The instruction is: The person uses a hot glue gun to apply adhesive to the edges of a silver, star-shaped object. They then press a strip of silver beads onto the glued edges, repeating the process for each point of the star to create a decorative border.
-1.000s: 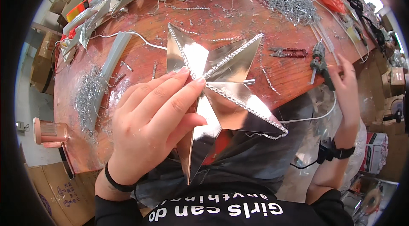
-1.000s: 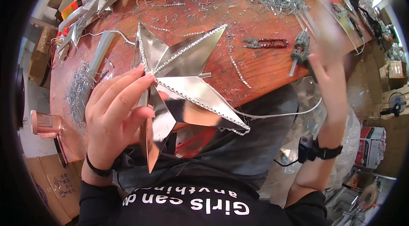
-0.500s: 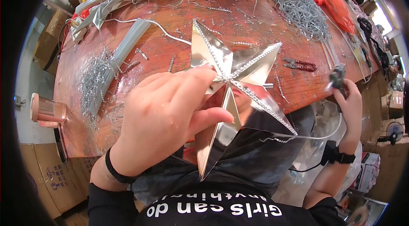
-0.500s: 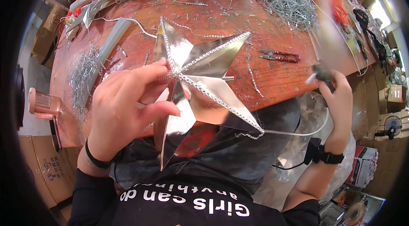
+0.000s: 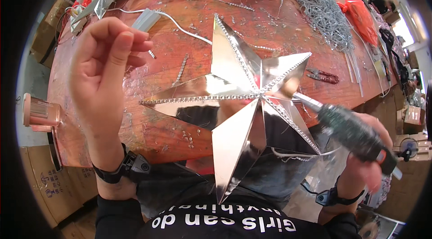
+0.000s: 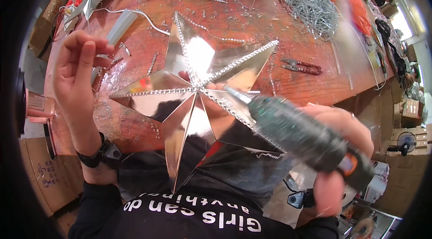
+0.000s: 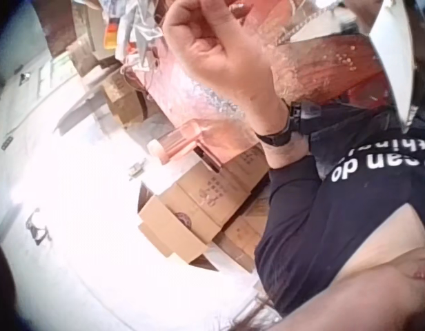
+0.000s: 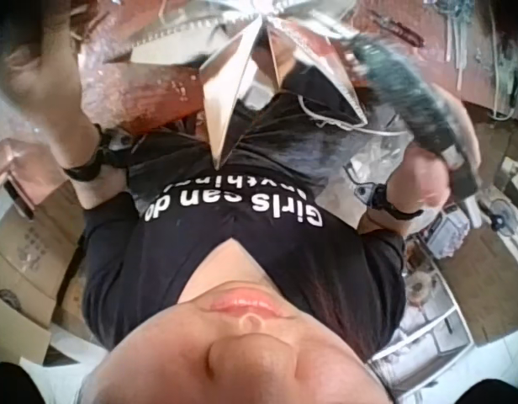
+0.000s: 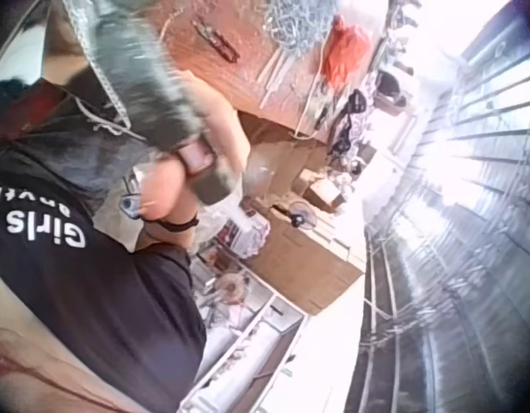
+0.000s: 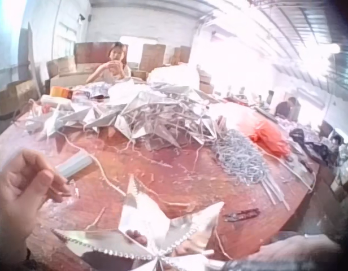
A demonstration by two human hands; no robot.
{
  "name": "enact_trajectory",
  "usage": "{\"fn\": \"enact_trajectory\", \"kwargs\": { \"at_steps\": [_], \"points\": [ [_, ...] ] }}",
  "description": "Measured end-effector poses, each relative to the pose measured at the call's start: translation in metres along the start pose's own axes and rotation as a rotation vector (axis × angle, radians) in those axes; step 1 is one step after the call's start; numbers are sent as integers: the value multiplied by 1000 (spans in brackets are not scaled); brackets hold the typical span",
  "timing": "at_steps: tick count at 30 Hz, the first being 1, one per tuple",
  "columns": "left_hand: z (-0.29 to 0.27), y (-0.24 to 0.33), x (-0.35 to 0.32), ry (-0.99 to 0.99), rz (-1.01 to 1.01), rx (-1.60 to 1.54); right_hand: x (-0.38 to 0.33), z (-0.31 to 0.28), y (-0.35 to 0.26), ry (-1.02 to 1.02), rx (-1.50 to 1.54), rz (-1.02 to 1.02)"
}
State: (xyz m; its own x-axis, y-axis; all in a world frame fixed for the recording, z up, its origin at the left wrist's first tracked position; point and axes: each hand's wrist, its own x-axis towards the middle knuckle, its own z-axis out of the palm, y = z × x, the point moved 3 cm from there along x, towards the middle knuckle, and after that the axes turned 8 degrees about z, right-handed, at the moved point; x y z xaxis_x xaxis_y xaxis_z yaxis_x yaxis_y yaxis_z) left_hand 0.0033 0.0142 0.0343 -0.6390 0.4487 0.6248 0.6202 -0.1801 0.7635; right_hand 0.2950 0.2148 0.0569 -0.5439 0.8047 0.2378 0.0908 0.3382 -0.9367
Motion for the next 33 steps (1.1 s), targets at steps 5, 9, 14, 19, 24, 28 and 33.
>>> {"fn": "enact_trajectory", "kwargs": {
  "at_steps": [5,9,14,19,24,28,33],
  "points": [
    [3,6,-3,-5,50,82,10,29,-17,-220,-431,-341],
    [10,11,-8,-73,24,44,13,37,-19,-197,-477,-422],
    [13,12,-11,-134,19,117,15,36,-16,-211,-479,-524],
    [15,13,-12,-114,-19,89,18,38,-12,-210,-462,-533],
    [9,15,-13,-153,-99,155,17,36,-13,-206,-463,-497],
    [12,13,-15,-119,-83,148,15,37,-15,-235,-489,-471],
    [14,9,-13,-134,-9,152,12,38,-20,-285,-482,-467]
  ]
}}
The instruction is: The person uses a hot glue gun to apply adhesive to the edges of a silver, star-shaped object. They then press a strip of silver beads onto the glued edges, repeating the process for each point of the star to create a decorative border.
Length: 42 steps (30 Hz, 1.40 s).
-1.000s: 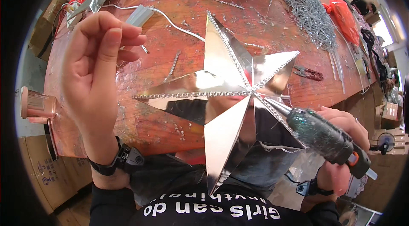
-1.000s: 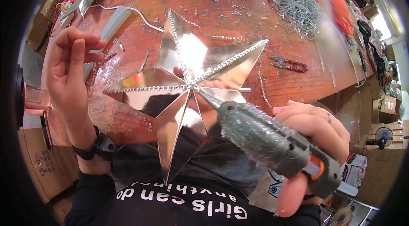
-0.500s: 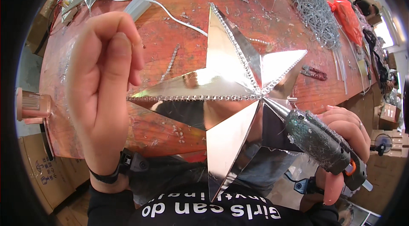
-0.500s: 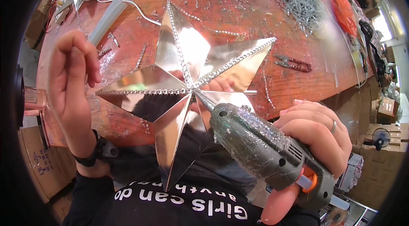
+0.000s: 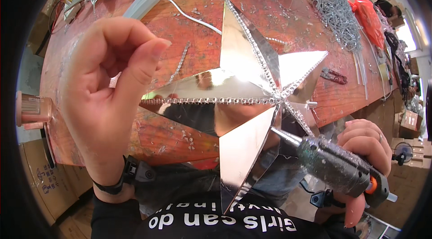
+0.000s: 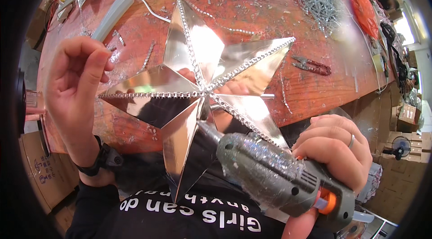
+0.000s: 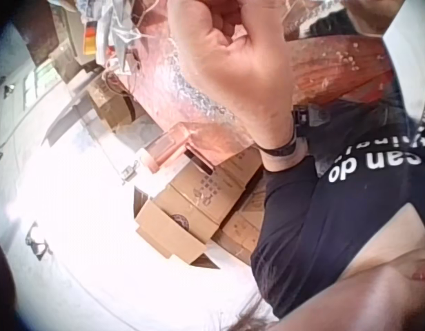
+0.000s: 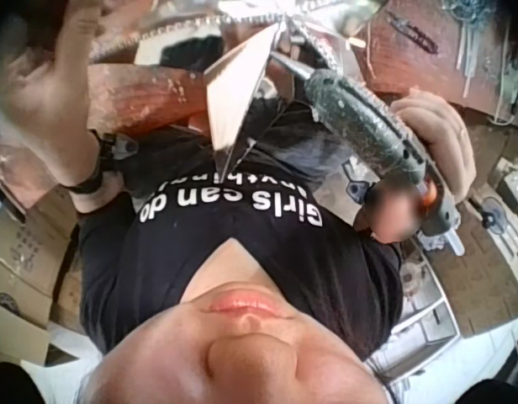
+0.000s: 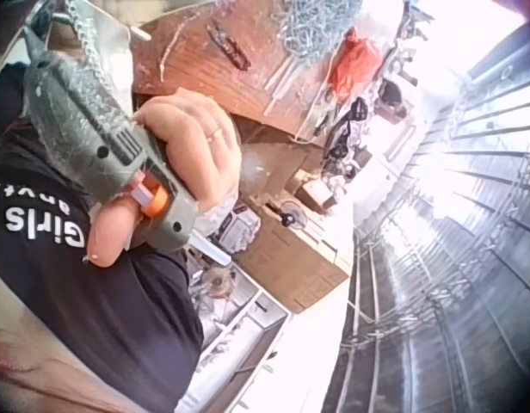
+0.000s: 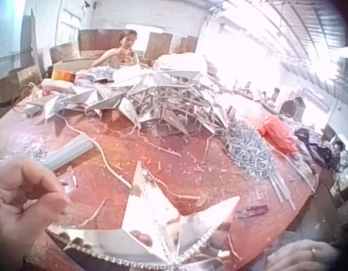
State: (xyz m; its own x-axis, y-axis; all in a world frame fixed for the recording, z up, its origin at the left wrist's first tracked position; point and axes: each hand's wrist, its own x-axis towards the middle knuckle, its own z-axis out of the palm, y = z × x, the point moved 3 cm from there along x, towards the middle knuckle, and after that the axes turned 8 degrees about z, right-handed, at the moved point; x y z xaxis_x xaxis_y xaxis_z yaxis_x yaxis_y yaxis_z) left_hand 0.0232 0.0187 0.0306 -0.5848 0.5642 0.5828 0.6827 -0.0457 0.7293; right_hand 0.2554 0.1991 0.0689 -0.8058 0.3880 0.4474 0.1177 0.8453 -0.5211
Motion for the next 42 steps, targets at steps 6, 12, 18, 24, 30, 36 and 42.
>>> {"fn": "enact_trajectory", "kwargs": {
  "at_steps": [6,12,18,24,30,36,42],
  "points": [
    [1,-4,-3,-12,-31,-87,-3,-1,-10,-63,-76,5],
    [0,-1,-1,15,17,-55,-5,-3,-14,-115,-74,1],
    [-4,-5,1,-37,132,-19,-9,-2,-9,-116,-48,-38],
    [-5,-5,1,-14,109,-31,-12,-6,-11,-284,-8,-101],
    [-2,1,0,44,55,-22,-21,-9,-37,-348,-190,-79],
    [-3,0,-5,43,106,12,-28,-5,-49,-423,-196,-22],
    [-8,-7,-4,28,131,-3,-33,7,-53,-273,-171,45]
  ]
}}
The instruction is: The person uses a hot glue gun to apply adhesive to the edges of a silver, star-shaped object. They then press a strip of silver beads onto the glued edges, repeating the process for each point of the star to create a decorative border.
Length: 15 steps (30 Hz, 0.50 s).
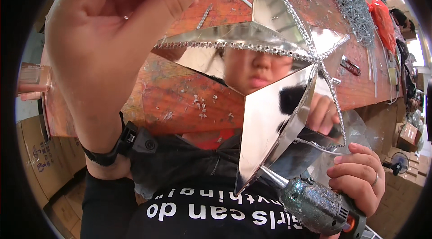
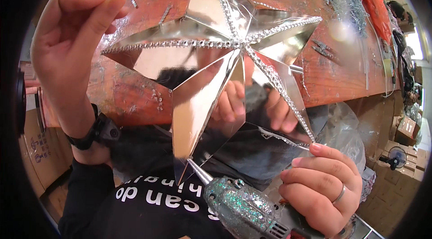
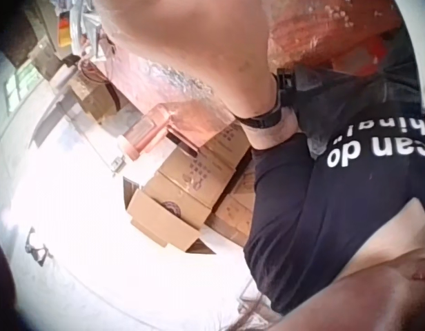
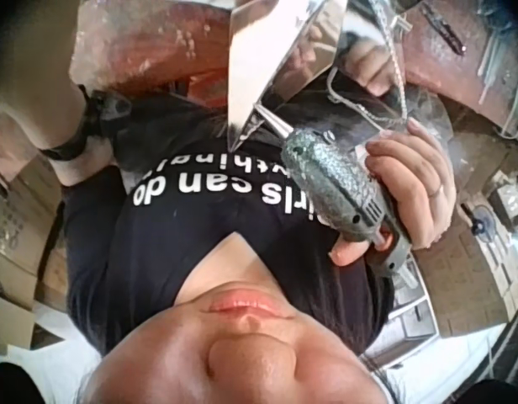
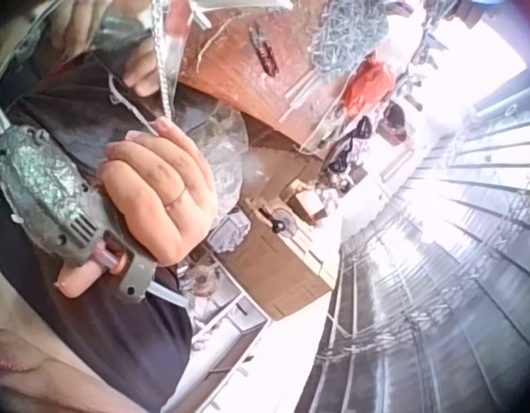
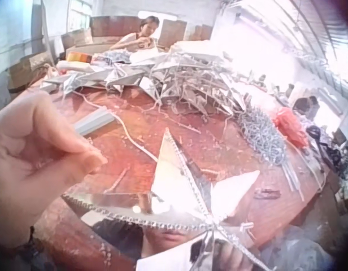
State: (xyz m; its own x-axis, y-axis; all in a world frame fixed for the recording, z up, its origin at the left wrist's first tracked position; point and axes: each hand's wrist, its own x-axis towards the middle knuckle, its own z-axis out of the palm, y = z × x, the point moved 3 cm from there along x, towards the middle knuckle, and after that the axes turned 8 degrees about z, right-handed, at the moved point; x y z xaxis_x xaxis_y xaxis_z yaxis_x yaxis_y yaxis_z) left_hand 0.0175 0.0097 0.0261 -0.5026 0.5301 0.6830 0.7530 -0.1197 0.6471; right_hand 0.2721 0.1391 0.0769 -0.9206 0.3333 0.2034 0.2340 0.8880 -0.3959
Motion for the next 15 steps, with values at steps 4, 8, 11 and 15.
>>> {"fn": "enact_trajectory", "kwargs": {
  "at_steps": [4,8,11,15],
  "points": [
    [-3,-1,3,-37,2,31,1,-5,2,-87,-28,-58],
    [-1,0,-1,-42,-13,45,0,-1,8,-217,4,-178],
    [6,1,3,-60,-21,6,-2,-5,5,-305,17,-196],
    [7,6,6,-76,-60,-11,-4,-7,2,-318,33,-274]
  ]
}}
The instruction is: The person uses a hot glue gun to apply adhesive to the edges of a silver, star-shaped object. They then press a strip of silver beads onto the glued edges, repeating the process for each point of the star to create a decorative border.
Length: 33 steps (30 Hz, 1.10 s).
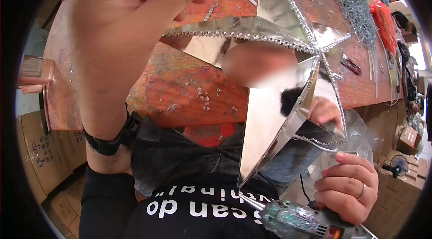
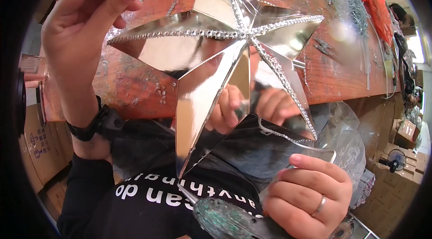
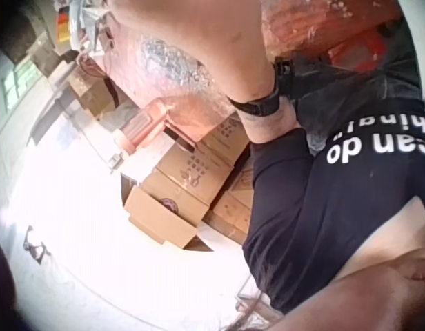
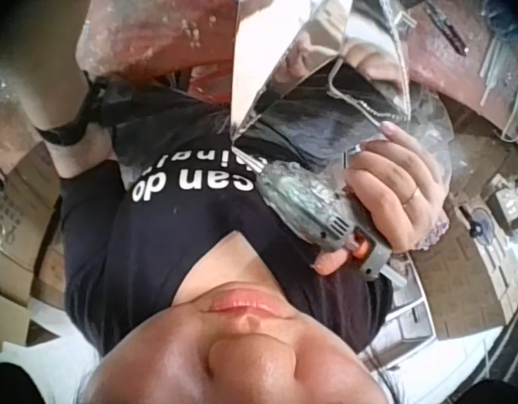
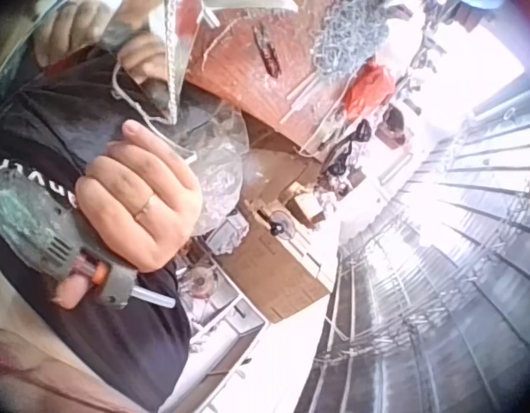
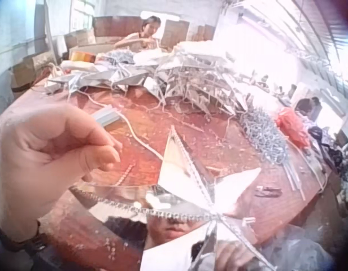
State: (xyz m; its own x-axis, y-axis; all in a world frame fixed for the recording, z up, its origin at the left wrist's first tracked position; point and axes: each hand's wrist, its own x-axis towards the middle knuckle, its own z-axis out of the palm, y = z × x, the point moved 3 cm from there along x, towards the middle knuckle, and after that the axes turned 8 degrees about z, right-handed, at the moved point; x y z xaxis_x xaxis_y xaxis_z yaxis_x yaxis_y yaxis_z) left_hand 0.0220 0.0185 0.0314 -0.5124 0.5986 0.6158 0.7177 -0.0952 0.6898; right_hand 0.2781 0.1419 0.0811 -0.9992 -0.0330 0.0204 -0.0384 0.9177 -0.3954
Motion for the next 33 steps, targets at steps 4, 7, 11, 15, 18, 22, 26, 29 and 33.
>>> {"fn": "enact_trajectory", "kwargs": {
  "at_steps": [4,7,11,15,18,22,26,29,33],
  "points": [
    [4,-2,0,-6,-86,-84,-27,-10,11,304,70,165],
    [-1,0,-7,-42,-171,-121,-67,6,63,755,237,403],
    [-1,-1,-17,-60,-287,-233,-75,14,113,843,32,909],
    [3,10,-27,-18,-343,-354,-84,31,177,811,282,945],
    [9,21,-35,19,-376,-430,-76,31,180,645,-35,853],
    [11,22,-50,-8,-278,-421,-52,13,131,804,-277,794],
    [16,23,-63,-17,-264,-380,-35,23,60,1027,-279,340],
    [3,23,-67,-1,-264,-294,-46,21,34,1077,-567,-4],
    [-19,11,-77,69,-327,-291,-64,22,38,1204,-646,-126]
  ]
}}
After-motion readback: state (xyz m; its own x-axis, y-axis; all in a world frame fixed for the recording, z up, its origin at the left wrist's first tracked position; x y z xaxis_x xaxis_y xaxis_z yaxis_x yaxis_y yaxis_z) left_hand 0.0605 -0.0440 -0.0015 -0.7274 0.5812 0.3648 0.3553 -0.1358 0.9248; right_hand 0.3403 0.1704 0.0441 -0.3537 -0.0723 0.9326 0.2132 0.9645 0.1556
